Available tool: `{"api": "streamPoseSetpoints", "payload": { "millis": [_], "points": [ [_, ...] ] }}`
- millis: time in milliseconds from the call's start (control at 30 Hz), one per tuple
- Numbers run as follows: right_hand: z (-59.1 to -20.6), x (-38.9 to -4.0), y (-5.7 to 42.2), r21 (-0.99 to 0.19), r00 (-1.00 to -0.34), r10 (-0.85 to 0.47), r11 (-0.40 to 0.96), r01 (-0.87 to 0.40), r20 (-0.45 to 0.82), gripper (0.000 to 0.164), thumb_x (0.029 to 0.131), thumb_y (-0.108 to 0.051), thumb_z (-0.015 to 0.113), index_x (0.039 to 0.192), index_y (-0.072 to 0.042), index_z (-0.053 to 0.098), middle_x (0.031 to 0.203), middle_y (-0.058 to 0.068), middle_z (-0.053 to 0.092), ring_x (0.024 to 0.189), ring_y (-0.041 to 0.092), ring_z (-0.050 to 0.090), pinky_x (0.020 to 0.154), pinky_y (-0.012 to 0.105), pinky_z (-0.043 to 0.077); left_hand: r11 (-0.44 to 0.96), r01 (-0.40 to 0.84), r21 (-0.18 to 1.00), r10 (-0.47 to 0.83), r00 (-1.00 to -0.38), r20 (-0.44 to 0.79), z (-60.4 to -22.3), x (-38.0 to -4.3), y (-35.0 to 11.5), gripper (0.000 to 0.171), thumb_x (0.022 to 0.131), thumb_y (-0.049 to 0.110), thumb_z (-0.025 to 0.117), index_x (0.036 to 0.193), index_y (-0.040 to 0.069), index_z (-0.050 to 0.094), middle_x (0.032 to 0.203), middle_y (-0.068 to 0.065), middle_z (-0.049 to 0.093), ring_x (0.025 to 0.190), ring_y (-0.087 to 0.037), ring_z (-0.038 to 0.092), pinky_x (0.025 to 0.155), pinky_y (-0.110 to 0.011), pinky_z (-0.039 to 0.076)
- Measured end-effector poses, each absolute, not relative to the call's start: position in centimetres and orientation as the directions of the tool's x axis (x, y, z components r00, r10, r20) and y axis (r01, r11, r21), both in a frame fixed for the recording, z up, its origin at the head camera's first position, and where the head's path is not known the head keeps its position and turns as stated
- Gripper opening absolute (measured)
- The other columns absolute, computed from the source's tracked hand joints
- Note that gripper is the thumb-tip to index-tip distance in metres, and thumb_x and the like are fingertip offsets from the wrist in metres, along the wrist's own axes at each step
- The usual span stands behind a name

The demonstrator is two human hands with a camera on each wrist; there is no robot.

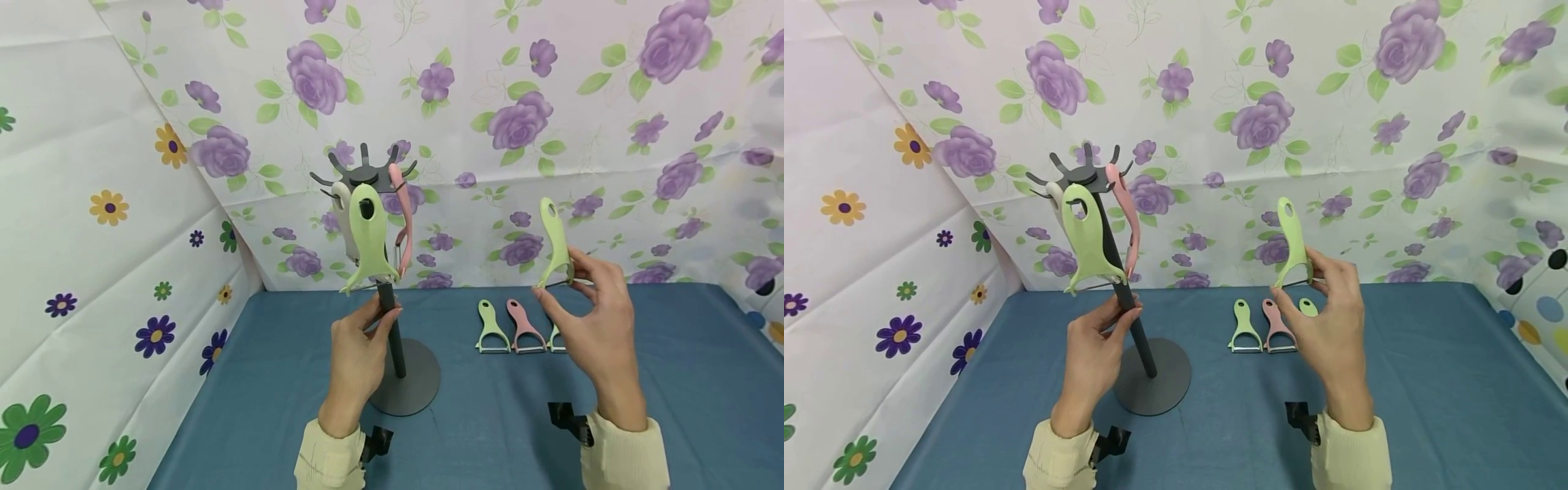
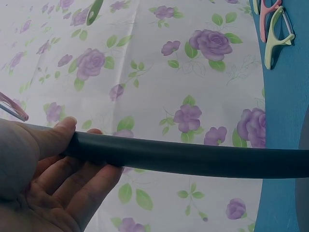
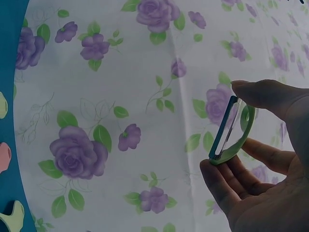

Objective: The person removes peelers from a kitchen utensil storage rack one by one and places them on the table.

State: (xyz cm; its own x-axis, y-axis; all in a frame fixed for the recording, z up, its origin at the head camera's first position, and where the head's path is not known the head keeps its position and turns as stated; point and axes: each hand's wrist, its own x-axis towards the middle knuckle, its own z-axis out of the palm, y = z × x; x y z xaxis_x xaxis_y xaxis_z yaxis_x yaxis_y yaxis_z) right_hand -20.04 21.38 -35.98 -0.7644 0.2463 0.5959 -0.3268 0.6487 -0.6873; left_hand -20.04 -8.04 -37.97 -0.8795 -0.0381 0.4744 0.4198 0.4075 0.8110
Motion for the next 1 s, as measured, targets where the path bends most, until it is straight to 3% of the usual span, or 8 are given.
{"api": "streamPoseSetpoints", "payload": {
  "millis": [233,733,1000],
  "points": [
    [-36.15,-20.07,21.64,-0.698,-0.771,0.265,0.651,-0.300,0.579,0.074,0.084,-0.008,0.085,0.150,-0.022,0.053,0.126,0.014,0.055,0.111,0.012,0.051,0.096,0.001,0.041,0.408,0.425,0.808,-0.035,-0.877,0.479,-37.98,-20.04,-8.03,0.024,0.100,0.019,0.066,0.120,0.012,0.076,0.111,-0.008,0.078,0.109,-0.024,0.075,0.087,-0.037,0.063],
    [-36.42,-20.26,22.04,-0.703,-0.784,0.288,0.666,-0.249,0.550,0.072,0.086,-0.009,0.083,0.150,-0.019,0.053,0.127,0.015,0.054,0.114,0.019,0.053,0.099,0.006,0.044,0.413,0.437,0.799,-0.035,-0.869,0.493,-38.03,-20.07,-8.06,0.022,0.099,0.019,0.067,0.118,0.013,0.076,0.112,-0.008,0.078,0.108,-0.024,0.075,0.086,-0.037,0.063],
    [-36.63,-20.41,22.36,-0.713,-0.795,0.302,0.667,-0.218,0.526,0.071,0.087,-0.010,0.082,0.151,-0.017,0.052,0.129,0.016,0.054,0.116,0.021,0.053,0.108,0.044,0.052,0.411,0.438,0.799,-0.034,-0.869,0.494,-38.02,-20.07,-8.05,0.022,0.100,0.019,0.066,0.118,0.013,0.076,0.112,-0.008,0.078,0.109,-0.024,0.074,0.086,-0.037,0.063]
  ]
}}
